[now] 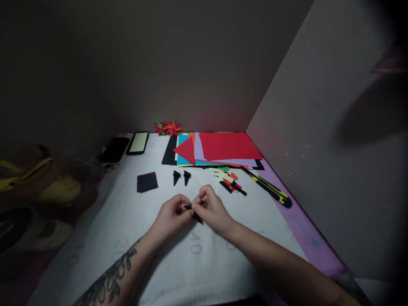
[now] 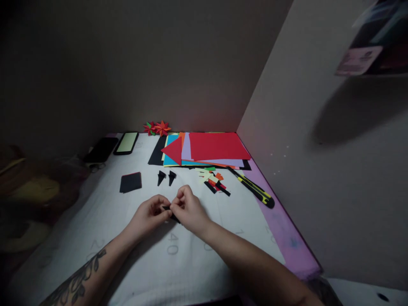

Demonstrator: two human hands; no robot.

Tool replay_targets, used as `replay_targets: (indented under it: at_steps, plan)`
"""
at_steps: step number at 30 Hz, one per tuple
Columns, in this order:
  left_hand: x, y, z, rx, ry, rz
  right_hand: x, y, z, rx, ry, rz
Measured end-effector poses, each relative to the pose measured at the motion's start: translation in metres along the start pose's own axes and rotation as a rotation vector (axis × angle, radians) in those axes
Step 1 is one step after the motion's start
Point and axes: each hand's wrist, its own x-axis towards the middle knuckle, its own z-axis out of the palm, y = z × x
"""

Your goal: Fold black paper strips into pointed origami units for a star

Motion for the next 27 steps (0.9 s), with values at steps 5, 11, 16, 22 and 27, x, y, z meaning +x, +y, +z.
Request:
replay_targets:
  at_steps: [5,11,16,22,27]
  plan:
    - [-0.001,0.002,-0.001,-0.060,0.011,0.004,-0.001,0.002,0.001,0.014,0.026,0.000]
    - [-0.002,0.003,-0.002,-0.230,0.125,-0.016,0.002,0.006,0.002,0.036,0.030,0.012]
    - [0.000,0.007,-0.007,-0.330,0.223,-0.013,0.002,0.004,0.001,0.068,-0.006,-0.002]
    - [0.007,0.006,-0.020,-0.397,0.346,-0.026,-0.002,0.005,-0.001,-0.010,0.030,-0.005]
    - [0.007,0.003,-0.011,-0.373,0.194,-0.070,-0.004,0.002,-0.002,-0.446,0.052,-0.411]
